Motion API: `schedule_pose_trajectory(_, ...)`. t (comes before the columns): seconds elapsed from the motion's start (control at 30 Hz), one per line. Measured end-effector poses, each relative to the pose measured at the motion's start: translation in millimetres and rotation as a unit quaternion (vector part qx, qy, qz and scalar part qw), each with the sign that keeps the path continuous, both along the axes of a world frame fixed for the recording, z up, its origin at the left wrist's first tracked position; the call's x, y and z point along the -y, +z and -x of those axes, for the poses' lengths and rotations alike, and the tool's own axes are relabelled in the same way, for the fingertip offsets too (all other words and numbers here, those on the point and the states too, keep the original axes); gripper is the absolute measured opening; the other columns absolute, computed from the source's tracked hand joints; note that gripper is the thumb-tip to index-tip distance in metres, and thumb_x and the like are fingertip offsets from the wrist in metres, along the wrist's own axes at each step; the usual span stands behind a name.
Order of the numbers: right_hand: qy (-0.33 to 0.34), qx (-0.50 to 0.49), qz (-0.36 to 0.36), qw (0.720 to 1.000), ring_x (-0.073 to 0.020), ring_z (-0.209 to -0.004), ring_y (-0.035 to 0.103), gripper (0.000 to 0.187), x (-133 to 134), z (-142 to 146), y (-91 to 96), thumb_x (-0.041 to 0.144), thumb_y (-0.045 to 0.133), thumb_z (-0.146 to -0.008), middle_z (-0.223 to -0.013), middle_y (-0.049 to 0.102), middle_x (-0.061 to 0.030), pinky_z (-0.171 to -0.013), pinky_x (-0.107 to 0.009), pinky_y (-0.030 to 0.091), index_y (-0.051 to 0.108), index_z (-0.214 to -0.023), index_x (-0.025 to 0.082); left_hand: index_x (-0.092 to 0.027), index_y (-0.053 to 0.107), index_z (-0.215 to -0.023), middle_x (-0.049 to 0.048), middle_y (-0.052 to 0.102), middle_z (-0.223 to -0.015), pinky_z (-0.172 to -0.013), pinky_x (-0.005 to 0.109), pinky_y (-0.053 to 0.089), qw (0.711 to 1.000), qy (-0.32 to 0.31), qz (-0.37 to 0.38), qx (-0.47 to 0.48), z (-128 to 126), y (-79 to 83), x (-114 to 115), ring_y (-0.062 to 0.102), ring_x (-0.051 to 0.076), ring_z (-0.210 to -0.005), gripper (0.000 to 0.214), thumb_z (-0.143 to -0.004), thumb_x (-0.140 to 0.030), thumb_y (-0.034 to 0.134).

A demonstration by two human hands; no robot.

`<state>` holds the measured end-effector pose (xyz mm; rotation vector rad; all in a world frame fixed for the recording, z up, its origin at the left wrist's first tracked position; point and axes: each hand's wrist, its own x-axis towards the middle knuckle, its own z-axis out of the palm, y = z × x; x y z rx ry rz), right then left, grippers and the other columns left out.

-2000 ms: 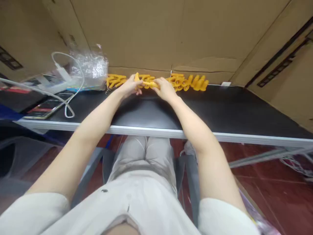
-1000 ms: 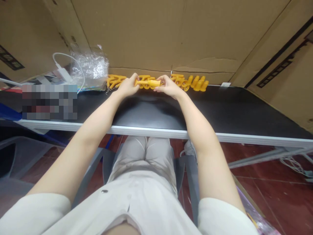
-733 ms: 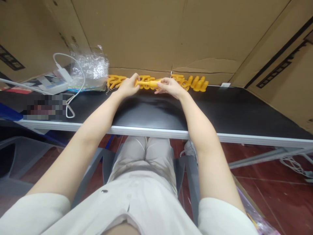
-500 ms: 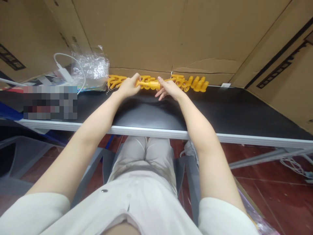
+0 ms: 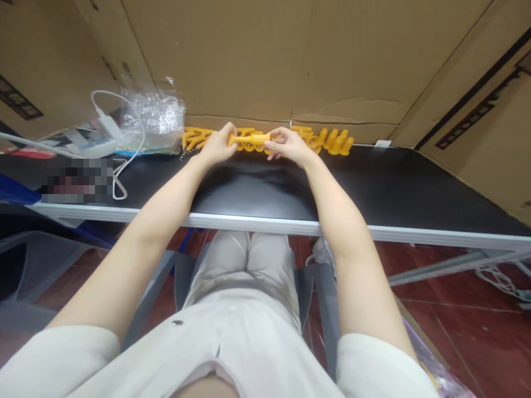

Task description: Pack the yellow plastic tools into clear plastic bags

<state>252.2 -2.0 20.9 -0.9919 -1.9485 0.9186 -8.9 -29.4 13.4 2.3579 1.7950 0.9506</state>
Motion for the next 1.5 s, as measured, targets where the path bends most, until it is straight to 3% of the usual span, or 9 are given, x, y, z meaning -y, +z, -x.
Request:
schedule_pose_trajectory(0.17,-0.036,-0.004,0.034,0.999,-0.0261,-0.062,0.074,0.082,5,10,-0.6,0.101,0.059,-0.080,-0.069,0.072,-0.0105,-0.064,-0.042,0.064,0.068,-0.089,0.020,-0.029,0.058,-0.138,0.0105,0.078,-0.105,-0.100,0.048,0.054,1.000,-0.004,0.000,-0.009,-3,2.7,3,0.078,0.035,-0.109,0.044,-0.095,-0.022,0.055)
schedule_pose_trajectory(0.4,-0.053,-0.036,0.031,0.997,-0.0242,-0.052,0.068,0.097,4,16,-4.1,0.109,0.043,-0.080,-0.045,0.050,-0.0016,-0.058,-0.039,0.064,0.078,-0.095,0.020,-0.030,0.060,-0.136,0.0083,0.077,-0.098,-0.098,0.044,0.055,1.000,-0.005,-0.021,-0.021,-6,3.6,3,0.078,0.034,-0.108,0.043,-0.094,-0.024,0.059)
schedule_pose_trajectory(0.63,-0.057,-0.025,0.045,0.997,-0.0254,-0.053,0.065,0.102,-4,14,-4.2,0.110,0.039,-0.079,-0.048,0.048,-0.0019,-0.060,-0.047,0.065,0.079,-0.105,0.020,-0.030,0.058,-0.137,0.0087,0.077,-0.100,-0.098,0.046,0.054,0.999,-0.016,-0.025,-0.014,-7,4.0,5,0.077,0.035,-0.108,0.043,-0.095,-0.028,0.059)
schedule_pose_trajectory(0.8,-0.040,-0.027,0.031,0.998,-0.0267,-0.055,0.065,0.099,-7,14,-6.1,0.111,0.038,-0.077,-0.052,0.053,-0.0041,-0.060,-0.051,0.064,0.076,-0.099,0.023,-0.030,0.058,-0.135,0.0091,0.077,-0.099,-0.097,0.044,0.054,0.999,-0.020,-0.026,-0.011,-7,2.9,5,0.077,0.035,-0.108,0.041,-0.095,-0.030,0.060)
schedule_pose_trajectory(0.97,-0.049,-0.019,0.058,0.997,-0.0248,-0.048,0.058,0.097,-3,16,-5.8,0.112,0.034,-0.077,-0.044,0.045,-0.0025,-0.054,-0.047,0.060,0.073,-0.089,0.024,-0.028,0.059,-0.132,0.0090,0.077,-0.099,-0.095,0.043,0.054,1.000,-0.012,-0.022,-0.019,-7,3.9,6,0.077,0.034,-0.104,0.037,-0.096,-0.032,0.061)
schedule_pose_trajectory(1.13,-0.045,-0.018,0.077,0.996,-0.0274,-0.052,0.062,0.096,5,21,-1.1,0.111,0.038,-0.076,-0.044,0.046,-0.0035,-0.054,-0.046,0.059,0.073,-0.087,0.023,-0.030,0.059,-0.134,0.0071,0.077,-0.099,-0.096,0.043,0.055,1.000,-0.018,-0.021,-0.012,-6,1.5,4,0.077,0.032,-0.102,0.039,-0.095,-0.030,0.062)
schedule_pose_trajectory(1.27,-0.043,-0.012,0.116,0.992,-0.0224,-0.052,0.059,0.094,8,22,4.6,0.111,0.035,-0.078,-0.044,0.043,-0.0017,-0.056,-0.039,0.056,0.066,-0.081,0.022,-0.030,0.059,-0.134,0.0074,0.076,-0.100,-0.096,0.043,0.055,1.000,-0.022,-0.019,-0.001,-4,-0.1,1,0.076,0.032,-0.104,0.039,-0.095,-0.029,0.063)
schedule_pose_trajectory(1.4,-0.070,0.007,0.175,0.982,-0.0196,-0.059,0.064,0.095,9,18,11.7,0.102,0.021,-0.092,-0.051,0.053,-0.0052,-0.066,-0.034,0.058,0.065,-0.085,0.017,-0.028,0.060,-0.131,0.0080,0.075,-0.101,-0.097,0.043,0.055,1.000,-0.006,-0.007,0.005,-4,2.1,1,0.076,0.031,-0.105,0.037,-0.095,-0.028,0.064)
schedule_pose_trajectory(1.5,-0.063,-0.005,0.155,0.986,-0.0227,-0.067,0.072,0.087,6,10,11.8,0.099,0.037,-0.094,-0.071,0.068,-0.0095,-0.067,-0.035,0.061,0.068,-0.098,0.017,-0.026,0.061,-0.131,0.0097,0.075,-0.103,-0.098,0.044,0.055,1.000,0.013,0.009,0.001,-4,4.0,2,0.075,0.032,-0.107,0.035,-0.095,-0.028,0.063)
